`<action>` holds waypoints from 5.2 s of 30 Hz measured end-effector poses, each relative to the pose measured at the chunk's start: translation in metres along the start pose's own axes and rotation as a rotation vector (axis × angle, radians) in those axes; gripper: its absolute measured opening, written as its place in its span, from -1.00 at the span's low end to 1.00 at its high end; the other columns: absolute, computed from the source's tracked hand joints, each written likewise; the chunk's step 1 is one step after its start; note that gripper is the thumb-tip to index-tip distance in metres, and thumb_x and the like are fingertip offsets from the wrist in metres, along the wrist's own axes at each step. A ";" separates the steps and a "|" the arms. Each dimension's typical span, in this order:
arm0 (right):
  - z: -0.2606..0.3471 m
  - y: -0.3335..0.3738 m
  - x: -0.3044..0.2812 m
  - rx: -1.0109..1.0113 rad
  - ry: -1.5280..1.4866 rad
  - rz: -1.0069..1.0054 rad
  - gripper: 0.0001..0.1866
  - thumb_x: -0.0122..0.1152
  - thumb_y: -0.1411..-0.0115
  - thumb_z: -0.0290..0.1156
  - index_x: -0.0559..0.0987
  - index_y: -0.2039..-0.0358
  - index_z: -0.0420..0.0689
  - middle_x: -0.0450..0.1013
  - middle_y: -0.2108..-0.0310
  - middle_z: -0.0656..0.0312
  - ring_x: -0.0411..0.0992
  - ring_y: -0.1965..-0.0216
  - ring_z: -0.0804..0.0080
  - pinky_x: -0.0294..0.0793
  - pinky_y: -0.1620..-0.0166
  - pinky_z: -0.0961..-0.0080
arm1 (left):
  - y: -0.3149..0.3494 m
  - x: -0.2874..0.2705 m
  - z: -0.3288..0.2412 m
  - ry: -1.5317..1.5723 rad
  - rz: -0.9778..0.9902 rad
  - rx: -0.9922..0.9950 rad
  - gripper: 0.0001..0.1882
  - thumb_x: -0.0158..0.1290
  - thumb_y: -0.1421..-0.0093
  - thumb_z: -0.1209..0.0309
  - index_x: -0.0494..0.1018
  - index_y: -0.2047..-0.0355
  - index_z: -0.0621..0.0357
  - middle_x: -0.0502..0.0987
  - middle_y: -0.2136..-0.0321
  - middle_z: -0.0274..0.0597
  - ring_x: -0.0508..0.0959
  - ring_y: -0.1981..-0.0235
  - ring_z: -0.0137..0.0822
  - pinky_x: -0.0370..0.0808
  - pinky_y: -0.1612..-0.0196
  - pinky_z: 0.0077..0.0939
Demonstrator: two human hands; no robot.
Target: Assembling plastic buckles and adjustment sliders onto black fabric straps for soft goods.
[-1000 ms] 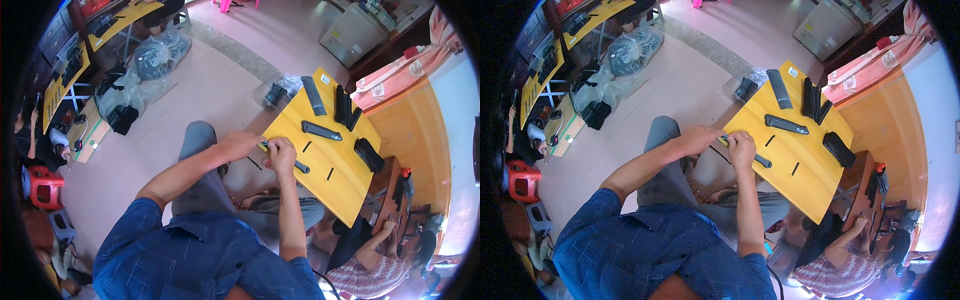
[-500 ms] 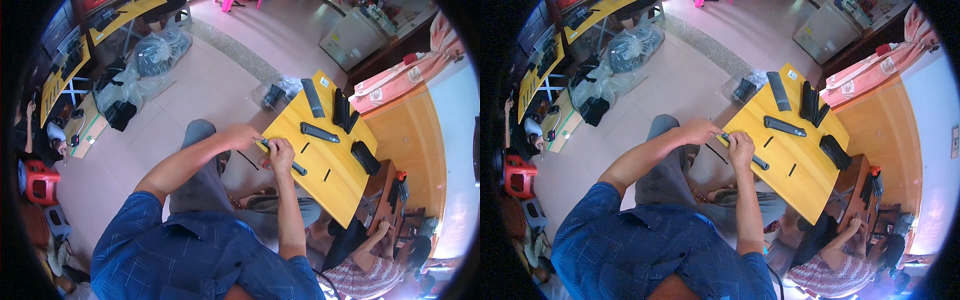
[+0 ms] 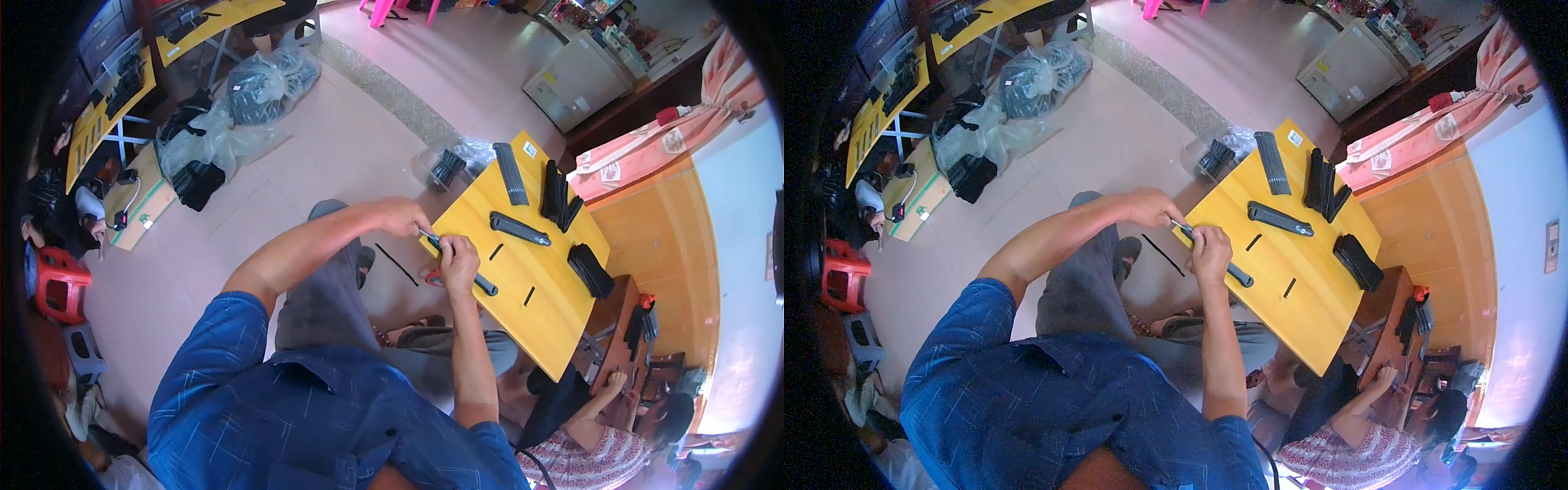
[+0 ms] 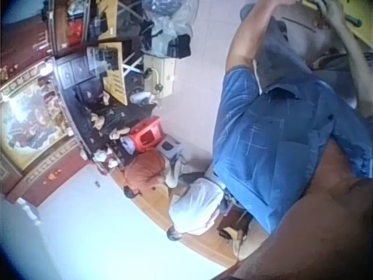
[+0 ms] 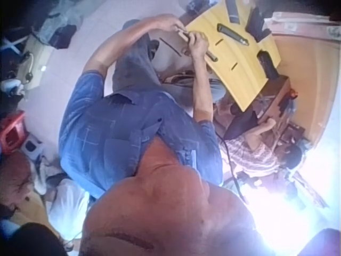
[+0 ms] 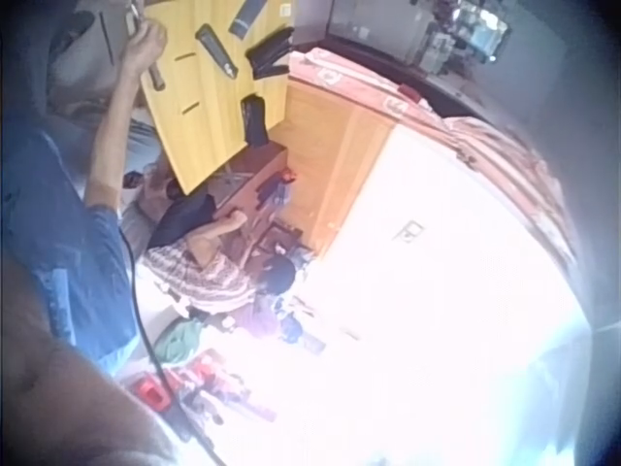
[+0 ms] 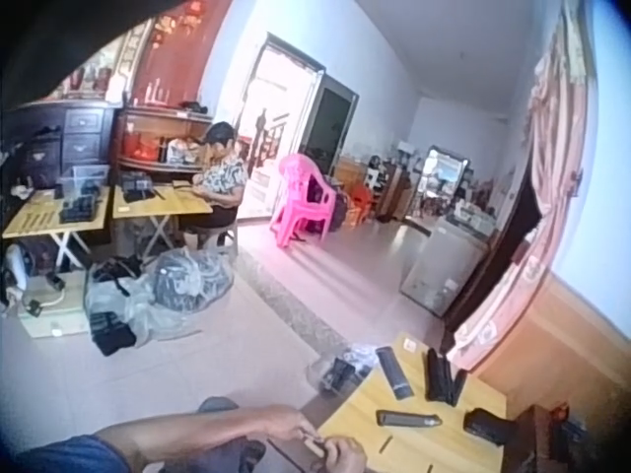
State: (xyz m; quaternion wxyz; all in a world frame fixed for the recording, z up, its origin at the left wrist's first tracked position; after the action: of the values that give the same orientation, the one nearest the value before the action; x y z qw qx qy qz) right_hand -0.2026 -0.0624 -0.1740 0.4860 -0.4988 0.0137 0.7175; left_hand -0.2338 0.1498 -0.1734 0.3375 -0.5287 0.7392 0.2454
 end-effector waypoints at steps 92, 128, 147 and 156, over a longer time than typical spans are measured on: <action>-0.201 0.143 -0.235 0.804 -0.750 -1.418 -0.67 0.06 -0.42 -0.19 0.45 0.47 -0.07 0.36 0.64 0.33 0.32 0.68 0.58 0.27 0.60 0.57 | 0.084 0.024 -0.164 0.626 -0.910 -0.085 -0.76 0.04 -0.44 0.31 0.34 0.38 0.08 0.28 0.64 -0.48 0.26 0.63 -0.64 0.22 0.58 -0.65; -0.270 0.089 -0.217 0.670 0.669 -0.287 -0.53 0.19 -0.27 -0.09 0.53 -0.10 -0.10 0.44 -0.10 0.04 0.32 -0.22 0.02 0.33 -0.20 -0.05 | 0.075 0.043 -0.108 0.856 -0.489 -0.285 -0.74 0.00 -0.49 0.24 0.30 0.35 0.04 0.37 0.61 -0.40 0.28 0.69 -0.61 0.23 0.63 -0.70; -0.175 -0.081 -0.119 0.064 0.423 0.272 -0.48 0.42 -0.05 -0.36 0.56 -0.08 0.03 0.50 -0.04 0.17 0.40 -0.22 0.10 0.18 -0.38 -0.20 | 0.069 0.043 -0.077 0.973 -0.505 -0.351 -0.75 0.00 -0.48 0.26 0.33 0.35 0.05 0.34 0.62 -0.40 0.28 0.64 -0.59 0.22 0.59 -0.68; -0.207 -0.082 -0.135 0.228 0.528 0.154 -0.58 0.39 -0.10 -0.32 0.59 0.00 -0.01 0.54 0.05 0.20 0.48 -0.11 0.17 0.28 -0.32 -0.09 | 0.053 0.040 -0.060 1.044 -0.439 -0.428 -0.78 0.01 -0.48 0.30 0.38 0.32 0.12 0.40 0.59 -0.43 0.30 0.65 -0.66 0.21 0.60 -0.72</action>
State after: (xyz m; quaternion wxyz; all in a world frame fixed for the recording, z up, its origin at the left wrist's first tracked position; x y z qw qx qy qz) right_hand 0.0047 -0.2161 -0.1410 0.4627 -0.6078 0.2581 0.5915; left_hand -0.3072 0.0989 -0.1646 -0.1410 -0.7756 0.6149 0.0213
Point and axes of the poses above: each hand's wrist, its own y-axis away from the middle knuckle, its own x-axis out of the palm, z = x × y, the point moved 3 cm from there along -y, towards the middle knuckle
